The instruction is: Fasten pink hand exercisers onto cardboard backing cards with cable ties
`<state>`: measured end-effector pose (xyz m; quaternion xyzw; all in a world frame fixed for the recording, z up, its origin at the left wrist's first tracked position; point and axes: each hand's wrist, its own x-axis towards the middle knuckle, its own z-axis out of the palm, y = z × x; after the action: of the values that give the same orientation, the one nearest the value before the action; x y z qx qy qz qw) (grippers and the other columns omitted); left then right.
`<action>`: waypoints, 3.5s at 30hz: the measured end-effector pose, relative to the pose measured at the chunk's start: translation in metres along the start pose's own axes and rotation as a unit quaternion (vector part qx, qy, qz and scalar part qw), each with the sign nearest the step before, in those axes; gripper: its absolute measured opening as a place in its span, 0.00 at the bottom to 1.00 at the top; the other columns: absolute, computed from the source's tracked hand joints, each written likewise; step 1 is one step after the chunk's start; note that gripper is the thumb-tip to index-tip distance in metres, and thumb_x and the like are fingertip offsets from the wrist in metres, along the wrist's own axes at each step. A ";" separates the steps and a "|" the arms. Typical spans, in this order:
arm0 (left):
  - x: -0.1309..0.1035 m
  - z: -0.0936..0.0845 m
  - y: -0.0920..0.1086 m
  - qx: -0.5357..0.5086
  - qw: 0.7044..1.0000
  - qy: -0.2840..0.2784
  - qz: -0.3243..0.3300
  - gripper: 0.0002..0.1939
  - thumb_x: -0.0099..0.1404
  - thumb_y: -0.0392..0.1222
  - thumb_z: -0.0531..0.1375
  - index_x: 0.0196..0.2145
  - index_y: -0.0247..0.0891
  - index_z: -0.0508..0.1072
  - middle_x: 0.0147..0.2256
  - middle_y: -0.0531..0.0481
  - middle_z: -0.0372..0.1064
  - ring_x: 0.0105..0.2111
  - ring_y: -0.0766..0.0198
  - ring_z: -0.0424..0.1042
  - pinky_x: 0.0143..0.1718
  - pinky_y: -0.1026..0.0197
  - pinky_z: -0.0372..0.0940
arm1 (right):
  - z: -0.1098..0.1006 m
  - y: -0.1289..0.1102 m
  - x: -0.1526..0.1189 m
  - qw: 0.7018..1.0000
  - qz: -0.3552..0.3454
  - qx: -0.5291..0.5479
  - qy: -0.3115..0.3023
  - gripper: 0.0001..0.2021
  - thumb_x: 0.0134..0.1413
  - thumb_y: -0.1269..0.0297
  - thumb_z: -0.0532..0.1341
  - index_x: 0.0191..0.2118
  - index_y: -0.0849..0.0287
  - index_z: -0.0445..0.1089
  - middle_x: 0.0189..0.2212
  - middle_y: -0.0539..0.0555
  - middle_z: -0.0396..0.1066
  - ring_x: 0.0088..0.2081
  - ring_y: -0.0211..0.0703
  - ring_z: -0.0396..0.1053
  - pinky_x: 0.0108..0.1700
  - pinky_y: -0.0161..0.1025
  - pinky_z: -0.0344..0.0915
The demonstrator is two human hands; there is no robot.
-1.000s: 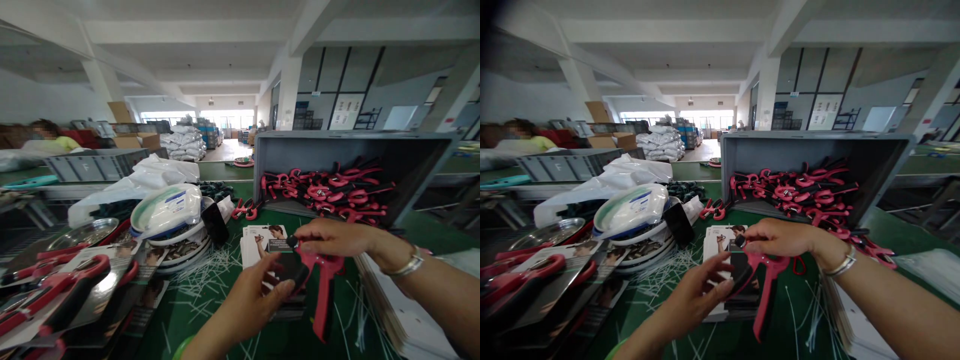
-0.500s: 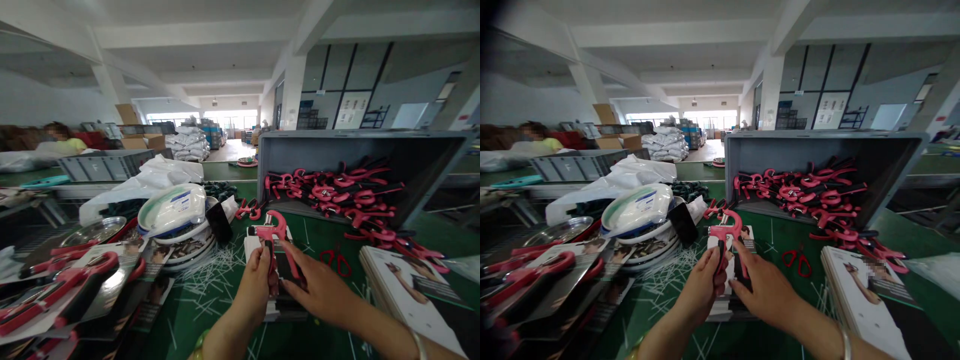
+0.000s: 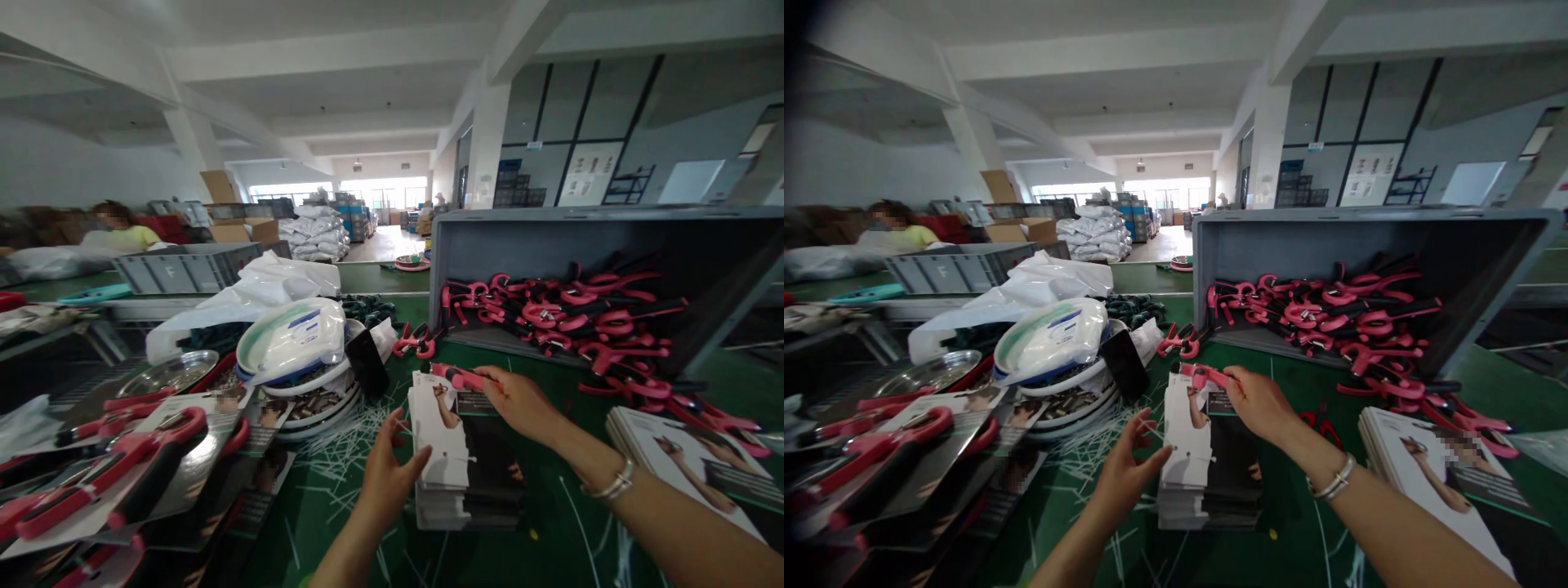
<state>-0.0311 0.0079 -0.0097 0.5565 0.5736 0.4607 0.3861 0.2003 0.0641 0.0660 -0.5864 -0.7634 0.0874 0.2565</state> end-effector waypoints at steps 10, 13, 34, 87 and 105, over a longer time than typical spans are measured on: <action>-0.005 0.003 -0.001 -0.140 0.985 -0.092 -0.044 0.31 0.49 0.34 0.60 0.53 0.39 0.64 0.49 0.44 0.65 0.40 0.60 0.67 0.35 0.62 0.64 | 0.018 -0.025 -0.064 0.992 -0.034 -0.072 -0.102 0.21 0.60 0.61 0.49 0.55 0.63 0.64 0.35 0.59 0.77 0.36 0.50 0.75 0.35 0.41 0.65; -0.006 -0.002 -0.007 -0.190 0.976 -0.074 -0.080 0.31 0.50 0.35 0.57 0.54 0.41 0.63 0.48 0.46 0.66 0.38 0.62 0.68 0.36 0.62 0.64 | 0.015 -0.021 -0.065 0.990 -0.046 -0.047 -0.127 0.22 0.62 0.56 0.47 0.53 0.63 0.66 0.35 0.59 0.76 0.35 0.49 0.74 0.34 0.39 0.64; 0.091 0.048 0.057 0.282 0.929 -0.157 0.181 0.10 0.61 0.45 0.58 0.36 0.47 0.79 0.38 0.55 0.77 0.37 0.63 0.73 0.39 0.64 0.64 | 0.043 -0.009 -0.026 0.995 -0.087 0.043 0.006 0.09 0.57 0.66 0.55 0.30 0.57 0.72 0.36 0.56 0.72 0.42 0.47 0.69 0.46 0.42 0.64; 0.041 0.042 0.047 0.196 0.889 -0.009 0.414 0.14 0.63 0.37 0.51 0.31 0.41 0.77 0.35 0.45 0.67 0.39 0.59 0.65 0.43 0.57 0.61 | 0.053 -0.007 -0.015 0.994 -0.039 0.098 -0.021 0.09 0.50 0.67 0.58 0.36 0.55 0.75 0.55 0.59 0.66 0.57 0.51 0.62 0.56 0.49 0.59; 0.010 0.039 0.029 0.268 0.953 0.005 0.143 0.16 0.62 0.48 0.57 0.47 0.47 0.73 0.49 0.47 0.68 0.49 0.53 0.66 0.49 0.51 0.61 | 0.035 -0.017 -0.037 0.977 -0.187 -0.073 -0.076 0.09 0.56 0.72 0.55 0.31 0.59 0.73 0.34 0.56 0.70 0.39 0.46 0.68 0.38 0.42 0.66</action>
<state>0.0138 0.0209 0.0084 0.7132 0.5925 0.3432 0.1501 0.1748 0.0301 0.0330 -0.4417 -0.8812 0.0261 0.1663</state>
